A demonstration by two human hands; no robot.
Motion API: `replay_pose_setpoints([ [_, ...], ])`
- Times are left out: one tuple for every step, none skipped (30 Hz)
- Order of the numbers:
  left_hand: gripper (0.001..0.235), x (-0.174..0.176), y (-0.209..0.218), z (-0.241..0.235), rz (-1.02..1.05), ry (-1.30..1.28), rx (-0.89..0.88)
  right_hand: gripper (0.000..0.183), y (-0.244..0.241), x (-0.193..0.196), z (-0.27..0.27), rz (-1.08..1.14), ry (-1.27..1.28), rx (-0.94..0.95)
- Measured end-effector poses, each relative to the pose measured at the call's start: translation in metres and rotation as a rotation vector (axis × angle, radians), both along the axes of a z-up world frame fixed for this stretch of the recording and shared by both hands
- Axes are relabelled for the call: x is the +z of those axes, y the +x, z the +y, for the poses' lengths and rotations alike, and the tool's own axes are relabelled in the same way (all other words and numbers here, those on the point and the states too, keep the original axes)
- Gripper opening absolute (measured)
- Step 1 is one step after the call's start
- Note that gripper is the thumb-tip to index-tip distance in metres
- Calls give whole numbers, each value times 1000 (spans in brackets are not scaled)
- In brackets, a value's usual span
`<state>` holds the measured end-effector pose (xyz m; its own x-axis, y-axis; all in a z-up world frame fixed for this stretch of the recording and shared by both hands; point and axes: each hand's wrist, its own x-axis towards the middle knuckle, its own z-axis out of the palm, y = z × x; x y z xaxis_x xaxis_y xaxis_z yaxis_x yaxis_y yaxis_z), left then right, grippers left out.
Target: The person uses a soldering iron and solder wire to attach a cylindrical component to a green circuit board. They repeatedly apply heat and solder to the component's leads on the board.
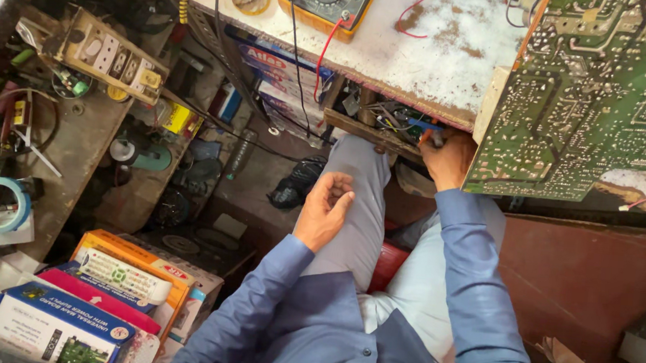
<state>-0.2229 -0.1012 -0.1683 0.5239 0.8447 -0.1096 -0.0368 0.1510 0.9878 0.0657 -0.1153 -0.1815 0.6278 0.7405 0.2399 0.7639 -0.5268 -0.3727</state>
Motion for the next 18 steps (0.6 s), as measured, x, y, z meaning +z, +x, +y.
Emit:
replay_pose_setpoints([
  [27, 1, 2, 0, 2, 0, -8, 31, -1, 0, -2, 35, 33, -1],
  [26, 1, 4, 0, -10, 12, -14, 32, -2, 1, -5, 71, 67, -3],
  [26, 1, 7, 0, -21, 25, -18, 32, -4, 2, -7, 107, 100, -2],
  [26, 2, 11, 1, -31, 37, -22, 32, -6, 2, -8, 98, 109, 8],
  [26, 2, 14, 0, -29, 24, -32, 31, -8, 1, -11, 90, 113, 15],
  [27, 2, 19, -1, -27, 10, -42, 30, -10, 0, -13, 83, 117, 23],
  [27, 4, 26, 0, -26, 1, -54, 29, -10, 0, -14, 73, 126, 29],
  [27, 5, 32, 1, -5, 2, -83, 29, -9, -1, -15, 63, 134, 35],
  [27, 7, 38, 1, 18, 1, -112, 28, -9, -2, -17, 55, 140, 42],
  [27, 9, 44, -1, 41, -1, -142, 30, -8, -4, -20, 92, 145, 47],
  [28, 11, 49, -2, 61, -1, -156, 32, -7, -8, -19, 130, 153, 55],
  [29, 13, 54, -4, 81, -1, -169, 35, -6, -10, -20, 168, 161, 62],
  [30, 15, 58, -3, 103, 2, -178, 35, -5, -14, -14, 91, 115, 71],
  [30, 15, 62, -3, 85, 20, -190, 35, -3, -17, -9, 14, 70, 80],
  [30, 15, 62, -2, 73, 43, -193, 36, -2, -20, -3, -58, 30, 98],
  [30, 15, 64, -5, 61, 66, -196, 34, 1, -20, 1, -54, 56, 101],
  [31, 14, 62, -8, 89, 66, -188, 31, 3, -20, 2, -45, 89, 113],
  [32, 12, 59, -10, 116, 65, -179, 30, 2, -18, 3, -35, 123, 126],
])
